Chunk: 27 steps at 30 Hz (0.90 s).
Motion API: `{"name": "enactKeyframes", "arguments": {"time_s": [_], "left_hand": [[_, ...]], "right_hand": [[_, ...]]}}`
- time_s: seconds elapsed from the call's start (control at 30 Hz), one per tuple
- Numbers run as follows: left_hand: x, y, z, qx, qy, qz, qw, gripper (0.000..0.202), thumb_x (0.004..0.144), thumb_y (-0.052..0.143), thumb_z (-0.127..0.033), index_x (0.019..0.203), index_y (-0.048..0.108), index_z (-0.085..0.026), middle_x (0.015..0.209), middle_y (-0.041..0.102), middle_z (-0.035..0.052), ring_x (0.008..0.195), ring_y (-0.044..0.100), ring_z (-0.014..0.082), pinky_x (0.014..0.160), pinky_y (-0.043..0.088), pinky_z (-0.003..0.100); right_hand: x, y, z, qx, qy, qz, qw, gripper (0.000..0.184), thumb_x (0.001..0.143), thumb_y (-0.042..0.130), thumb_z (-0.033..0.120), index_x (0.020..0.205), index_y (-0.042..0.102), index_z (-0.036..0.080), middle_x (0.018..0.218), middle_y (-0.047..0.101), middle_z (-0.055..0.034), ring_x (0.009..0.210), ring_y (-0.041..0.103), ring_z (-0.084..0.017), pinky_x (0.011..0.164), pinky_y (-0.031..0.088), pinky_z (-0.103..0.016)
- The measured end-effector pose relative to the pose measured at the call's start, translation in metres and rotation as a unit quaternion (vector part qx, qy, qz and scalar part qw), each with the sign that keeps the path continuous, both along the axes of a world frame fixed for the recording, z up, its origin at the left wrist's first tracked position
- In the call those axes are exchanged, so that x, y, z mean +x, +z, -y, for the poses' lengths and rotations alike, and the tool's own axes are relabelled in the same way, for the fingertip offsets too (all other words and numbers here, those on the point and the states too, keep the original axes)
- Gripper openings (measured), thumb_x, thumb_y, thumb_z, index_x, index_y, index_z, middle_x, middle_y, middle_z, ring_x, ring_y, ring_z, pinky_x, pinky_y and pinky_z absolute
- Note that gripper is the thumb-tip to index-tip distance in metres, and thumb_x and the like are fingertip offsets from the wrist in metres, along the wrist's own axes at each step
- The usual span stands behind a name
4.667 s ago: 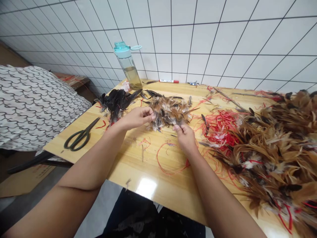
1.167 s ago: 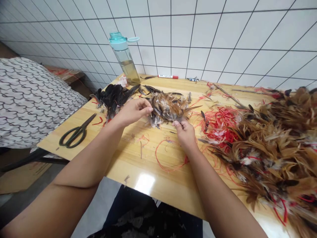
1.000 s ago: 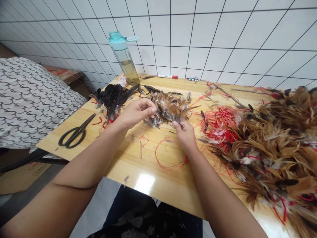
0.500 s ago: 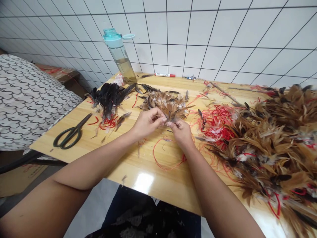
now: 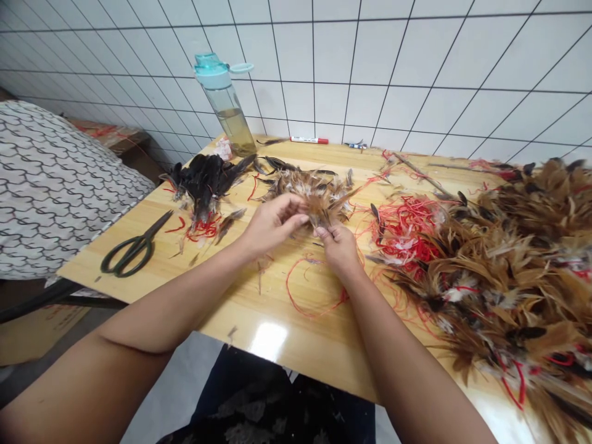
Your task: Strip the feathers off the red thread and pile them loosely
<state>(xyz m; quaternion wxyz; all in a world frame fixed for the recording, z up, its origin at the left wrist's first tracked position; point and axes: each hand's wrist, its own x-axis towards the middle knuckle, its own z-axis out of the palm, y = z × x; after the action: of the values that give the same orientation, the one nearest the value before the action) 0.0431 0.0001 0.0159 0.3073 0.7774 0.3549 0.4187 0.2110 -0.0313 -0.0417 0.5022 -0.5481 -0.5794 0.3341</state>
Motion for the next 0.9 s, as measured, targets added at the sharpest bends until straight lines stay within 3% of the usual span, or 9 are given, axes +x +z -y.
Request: {"name": "enactKeyframes", "arguments": {"time_s": [0.1, 0.2, 0.27, 0.33, 0.4, 0.5, 0.7, 0.8, 0.9], "left_hand": [[-0.022, 0.016, -0.014, 0.033, 0.066, 0.029, 0.997, 0.014, 0.081, 0.059, -0.022, 0.093, 0.060, -0.015, 0.089, 0.067, 0.0034, 0.078, 0.061, 0.0106, 0.072, 0.048, 0.022], [-0.053, 0.035, -0.025, 0.057, 0.138, -0.038, 0.988, 0.012, 0.078, 0.060, -0.022, 0.087, 0.063, -0.015, 0.083, 0.067, 0.0017, 0.072, 0.058, 0.0099, 0.067, 0.045, 0.021], [-0.071, 0.045, -0.029, 0.030, 0.105, -0.137, 0.984, 0.009, 0.077, 0.060, -0.022, 0.080, 0.064, -0.015, 0.075, 0.066, 0.0000, 0.068, 0.056, 0.0097, 0.065, 0.043, 0.021], [-0.082, 0.049, -0.031, -0.010, 0.025, -0.245, 0.969, 0.009, 0.076, 0.059, -0.022, 0.076, 0.065, -0.016, 0.072, 0.066, -0.0014, 0.067, 0.057, 0.0098, 0.065, 0.042, 0.020], [-0.085, 0.048, -0.031, -0.050, -0.046, -0.327, 0.943, 0.010, 0.074, 0.059, -0.020, 0.079, 0.067, -0.018, 0.074, 0.068, -0.0021, 0.069, 0.059, 0.0101, 0.065, 0.042, 0.020], [-0.078, 0.035, -0.034, -0.052, -0.063, -0.392, 0.916, 0.017, 0.072, 0.058, -0.017, 0.085, 0.069, -0.019, 0.082, 0.069, -0.0005, 0.073, 0.061, 0.0115, 0.067, 0.043, 0.021], [-0.059, 0.016, -0.037, 0.038, -0.048, -0.460, 0.886, 0.011, 0.070, 0.060, -0.018, 0.077, 0.068, -0.018, 0.087, 0.065, 0.0052, 0.082, 0.058, 0.0167, 0.072, 0.043, 0.025], [-0.059, 0.026, -0.032, 0.043, -0.084, -0.437, 0.895, 0.011, 0.072, 0.053, -0.014, 0.074, 0.064, -0.016, 0.083, 0.064, 0.0045, 0.082, 0.057, 0.0156, 0.074, 0.042, 0.025], [-0.061, 0.041, -0.024, -0.005, -0.107, -0.394, 0.913, 0.011, 0.076, 0.052, -0.016, 0.082, 0.061, -0.016, 0.079, 0.065, 0.0009, 0.073, 0.056, 0.0120, 0.068, 0.041, 0.022]], "right_hand": [[0.001, 0.002, 0.001, -0.009, -0.020, -0.007, 1.000, 0.032, 0.076, 0.055, 0.051, 0.065, 0.059, 0.021, 0.066, 0.058, -0.0013, 0.067, 0.051, -0.017, 0.068, 0.040, -0.031], [0.002, 0.001, 0.001, -0.017, -0.037, -0.008, 0.999, 0.034, 0.075, 0.056, 0.052, 0.065, 0.060, 0.020, 0.066, 0.059, -0.0018, 0.067, 0.051, -0.017, 0.068, 0.040, -0.032], [0.003, -0.001, 0.000, -0.023, -0.042, -0.012, 0.999, 0.034, 0.074, 0.057, 0.053, 0.065, 0.061, 0.020, 0.067, 0.061, -0.0022, 0.067, 0.052, -0.017, 0.069, 0.040, -0.032], [0.004, -0.002, -0.001, -0.026, -0.046, -0.014, 0.998, 0.035, 0.073, 0.058, 0.054, 0.066, 0.062, 0.020, 0.070, 0.062, -0.0030, 0.068, 0.053, -0.017, 0.069, 0.041, -0.033], [0.003, -0.003, -0.001, -0.028, -0.052, -0.016, 0.998, 0.036, 0.073, 0.058, 0.054, 0.067, 0.064, 0.019, 0.071, 0.063, -0.0034, 0.070, 0.055, -0.018, 0.070, 0.042, -0.033], [0.002, -0.001, 0.000, -0.031, -0.052, -0.026, 0.998, 0.035, 0.072, 0.059, 0.053, 0.067, 0.064, 0.019, 0.071, 0.064, -0.0032, 0.071, 0.056, -0.018, 0.072, 0.043, -0.034], [0.000, 0.004, 0.002, -0.029, -0.050, -0.022, 0.998, 0.033, 0.074, 0.057, 0.052, 0.067, 0.062, 0.020, 0.073, 0.065, -0.0037, 0.071, 0.057, -0.018, 0.073, 0.044, -0.034], [-0.001, 0.006, 0.003, -0.029, -0.051, -0.009, 0.998, 0.031, 0.075, 0.055, 0.049, 0.067, 0.062, 0.020, 0.071, 0.064, -0.0030, 0.069, 0.056, -0.018, 0.071, 0.043, -0.033], [-0.001, 0.006, 0.004, -0.034, -0.054, 0.008, 0.998, 0.030, 0.076, 0.055, 0.048, 0.067, 0.062, 0.020, 0.067, 0.061, -0.0021, 0.067, 0.054, -0.018, 0.068, 0.042, -0.033]]}}
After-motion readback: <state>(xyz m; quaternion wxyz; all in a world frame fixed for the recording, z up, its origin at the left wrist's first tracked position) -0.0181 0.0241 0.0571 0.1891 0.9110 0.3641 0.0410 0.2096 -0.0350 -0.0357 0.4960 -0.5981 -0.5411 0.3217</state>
